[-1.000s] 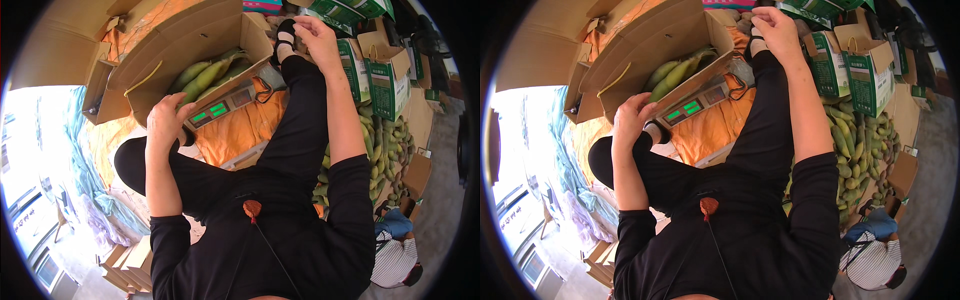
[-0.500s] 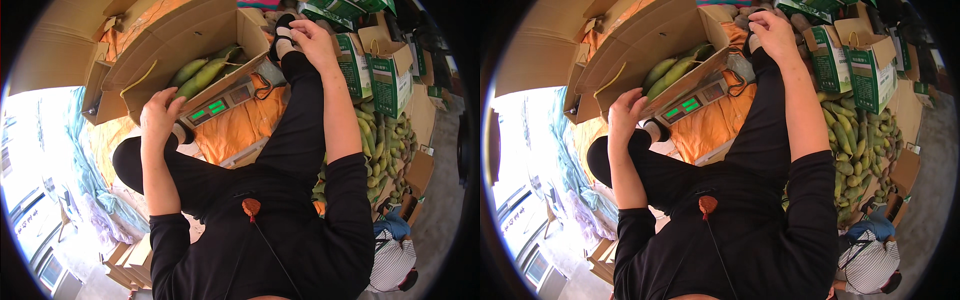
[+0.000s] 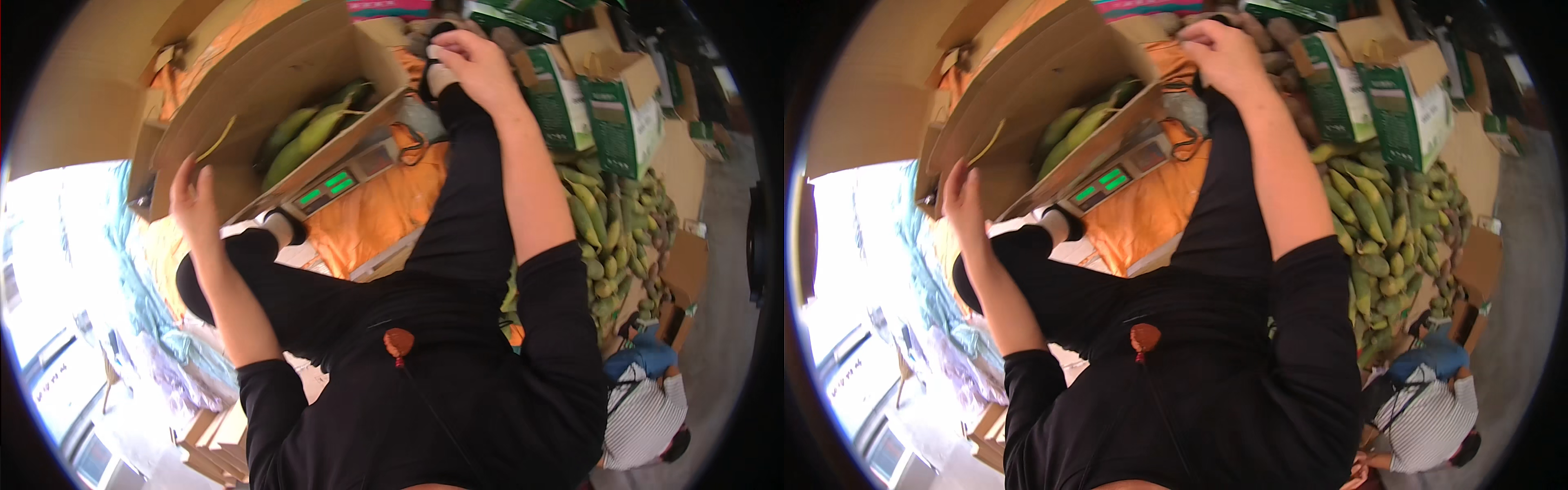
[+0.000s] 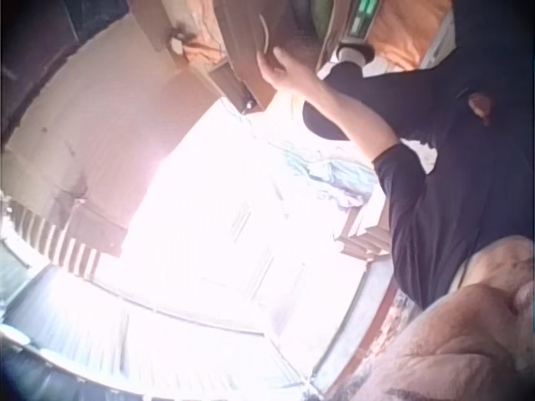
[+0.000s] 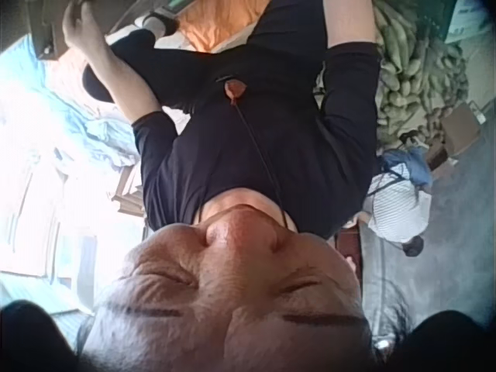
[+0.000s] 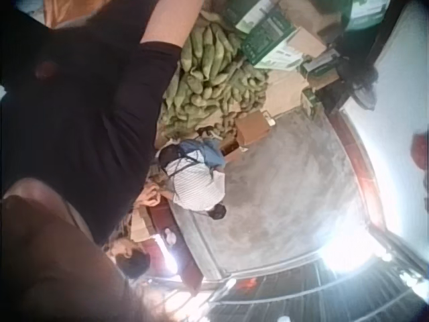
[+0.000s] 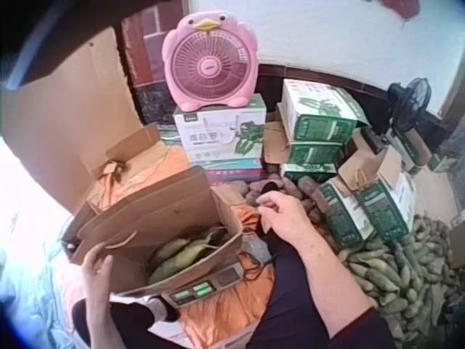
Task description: Sort vegetables from a pile and pack them into cardboard boxes while weighing them on a digital scale.
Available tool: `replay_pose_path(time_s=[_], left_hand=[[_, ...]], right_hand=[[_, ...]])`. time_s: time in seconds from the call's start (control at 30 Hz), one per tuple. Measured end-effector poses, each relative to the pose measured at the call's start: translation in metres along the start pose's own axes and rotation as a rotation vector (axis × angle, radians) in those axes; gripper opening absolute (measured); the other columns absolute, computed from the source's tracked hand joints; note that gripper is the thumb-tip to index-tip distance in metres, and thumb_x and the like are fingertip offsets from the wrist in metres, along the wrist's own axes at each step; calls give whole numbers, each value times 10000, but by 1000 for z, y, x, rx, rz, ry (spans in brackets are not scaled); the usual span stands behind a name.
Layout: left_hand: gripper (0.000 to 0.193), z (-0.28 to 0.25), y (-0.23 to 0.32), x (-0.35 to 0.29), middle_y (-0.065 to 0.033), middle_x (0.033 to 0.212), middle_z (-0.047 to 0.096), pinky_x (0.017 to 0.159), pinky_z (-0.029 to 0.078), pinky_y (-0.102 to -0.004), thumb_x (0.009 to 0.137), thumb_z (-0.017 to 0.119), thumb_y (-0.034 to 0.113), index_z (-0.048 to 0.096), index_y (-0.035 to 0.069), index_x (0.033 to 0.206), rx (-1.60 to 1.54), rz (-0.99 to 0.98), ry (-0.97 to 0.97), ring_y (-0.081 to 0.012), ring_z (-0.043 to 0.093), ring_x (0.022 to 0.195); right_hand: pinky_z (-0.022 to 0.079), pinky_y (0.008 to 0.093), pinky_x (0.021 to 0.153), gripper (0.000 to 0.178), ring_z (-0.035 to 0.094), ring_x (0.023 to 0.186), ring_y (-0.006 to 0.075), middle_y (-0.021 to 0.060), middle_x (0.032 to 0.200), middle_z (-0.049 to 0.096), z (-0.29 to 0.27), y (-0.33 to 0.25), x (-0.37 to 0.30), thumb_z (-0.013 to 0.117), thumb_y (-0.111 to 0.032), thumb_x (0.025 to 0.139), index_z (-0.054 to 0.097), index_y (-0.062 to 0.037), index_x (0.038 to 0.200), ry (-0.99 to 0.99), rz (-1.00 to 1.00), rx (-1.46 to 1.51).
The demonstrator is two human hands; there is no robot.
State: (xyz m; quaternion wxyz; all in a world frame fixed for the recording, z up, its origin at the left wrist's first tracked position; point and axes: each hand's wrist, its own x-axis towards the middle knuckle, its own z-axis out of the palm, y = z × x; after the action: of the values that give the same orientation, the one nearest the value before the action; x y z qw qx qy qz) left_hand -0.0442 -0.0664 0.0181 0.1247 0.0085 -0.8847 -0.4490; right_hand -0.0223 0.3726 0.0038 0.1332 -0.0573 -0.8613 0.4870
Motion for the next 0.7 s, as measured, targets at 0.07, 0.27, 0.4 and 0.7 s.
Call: replay_pose_path(time_s=[0.07, 0.27, 0.4, 0.7], left_hand=[[373, -9, -9, 1, -120, 1190, 615, 997, 399, -325, 864, 652, 131, 593, -15, 1202, -25, -76, -14, -197, 556, 1125], [366, 0, 2, -7, -125, 1217, 601, 1018, 377, -348, 879, 644, 164, 601, 6, 1206, 48, -42, -149, -221, 532, 1158], [331, 15, 17, -11, -114, 1192, 609, 1001, 389, -354, 880, 645, 187, 633, 36, 1174, 173, 24, -175, -230, 545, 1131], [281, 36, 16, -19, -102, 1181, 608, 996, 396, -359, 884, 634, 181, 653, 70, 1141, 241, 126, -274, -238, 544, 1133]], right_hand=[[495, 250, 739, 233, 637, 840, 112, 37, 908, 684, -2, -7, -1, 666, -150, 844, 659, -10, 1031, 3, 17, 166], [485, 223, 701, 264, 619, 847, 84, 16, 942, 665, -75, -13, -33, 612, -164, 894, 622, -42, 1127, 119, 167, 324], [498, 274, 681, 247, 632, 765, 135, 76, 879, 680, -110, 54, -93, 636, -135, 837, 648, -10, 1050, 190, 359, 70], [505, 365, 681, 272, 636, 687, 234, 174, 855, 680, -60, 228, -327, 707, -198, 766, 669, -28, 975, -240, 908, -513]])
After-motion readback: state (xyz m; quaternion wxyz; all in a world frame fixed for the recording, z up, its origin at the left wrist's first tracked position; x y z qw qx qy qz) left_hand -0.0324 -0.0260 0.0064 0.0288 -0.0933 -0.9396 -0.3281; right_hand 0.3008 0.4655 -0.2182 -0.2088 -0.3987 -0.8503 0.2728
